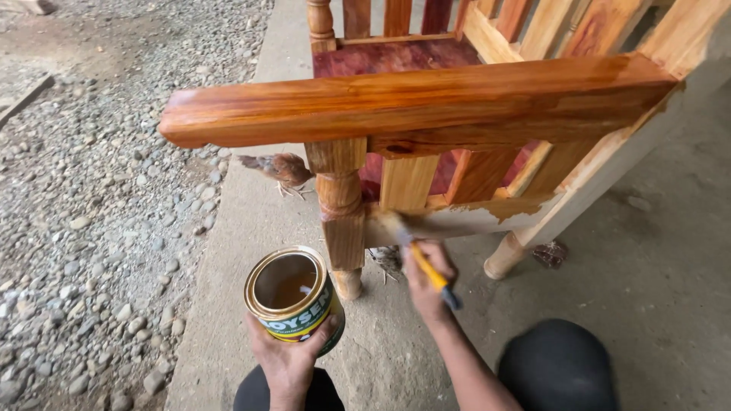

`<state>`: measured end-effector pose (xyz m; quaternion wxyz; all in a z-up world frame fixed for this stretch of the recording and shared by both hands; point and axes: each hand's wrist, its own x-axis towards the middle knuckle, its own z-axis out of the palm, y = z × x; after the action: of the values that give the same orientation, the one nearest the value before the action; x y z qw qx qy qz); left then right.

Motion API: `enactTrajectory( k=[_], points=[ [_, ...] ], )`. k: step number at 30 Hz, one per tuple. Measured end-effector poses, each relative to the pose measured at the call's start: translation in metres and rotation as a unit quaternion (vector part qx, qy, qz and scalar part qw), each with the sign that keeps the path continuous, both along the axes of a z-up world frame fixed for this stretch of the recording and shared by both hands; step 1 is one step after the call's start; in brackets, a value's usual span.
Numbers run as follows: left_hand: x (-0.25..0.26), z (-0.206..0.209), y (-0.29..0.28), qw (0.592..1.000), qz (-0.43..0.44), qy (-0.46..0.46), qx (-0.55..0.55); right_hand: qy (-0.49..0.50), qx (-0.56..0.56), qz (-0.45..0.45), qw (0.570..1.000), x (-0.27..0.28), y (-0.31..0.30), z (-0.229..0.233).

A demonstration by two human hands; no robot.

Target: Painting or staining a wooden chair using a paintbrush.

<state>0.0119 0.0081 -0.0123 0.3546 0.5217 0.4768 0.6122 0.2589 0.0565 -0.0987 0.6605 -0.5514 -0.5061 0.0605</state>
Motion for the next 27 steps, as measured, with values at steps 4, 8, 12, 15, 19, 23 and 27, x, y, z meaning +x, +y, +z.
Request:
enactTrajectory(
  k=[4,8,12,15,19,23,27],
  points=[
    [-0.010,0.007,0.015,0.996,-0.056,-0.063,0.004,0.060,0.071,-0.174,0.980,0.002,-0.012,0.001],
    [-0.017,0.008,0.030,0.999,-0.008,0.039,0.004,0.122,0.065,-0.181,0.974,-0.034,-0.001,-0.001],
    [-0.021,-0.006,0.047,0.997,0.025,0.063,-0.024,0.146,0.015,-0.066,0.987,-0.066,0.021,-0.045],
    [-0.017,-0.005,0.049,0.999,-0.020,0.027,0.006,0.101,0.020,0.007,0.995,-0.068,0.014,-0.021],
    [-0.026,-0.023,0.056,0.997,-0.037,0.073,0.007,0.292,0.004,0.156,0.944,-0.017,0.006,0.007],
    [-0.030,-0.038,0.063,0.997,-0.011,0.063,-0.037,0.217,0.041,0.174,0.960,-0.004,0.021,-0.013],
    [-0.017,-0.017,0.055,0.999,-0.008,0.031,0.024,0.224,-0.035,0.155,0.962,-0.008,0.014,-0.050]
  ],
)
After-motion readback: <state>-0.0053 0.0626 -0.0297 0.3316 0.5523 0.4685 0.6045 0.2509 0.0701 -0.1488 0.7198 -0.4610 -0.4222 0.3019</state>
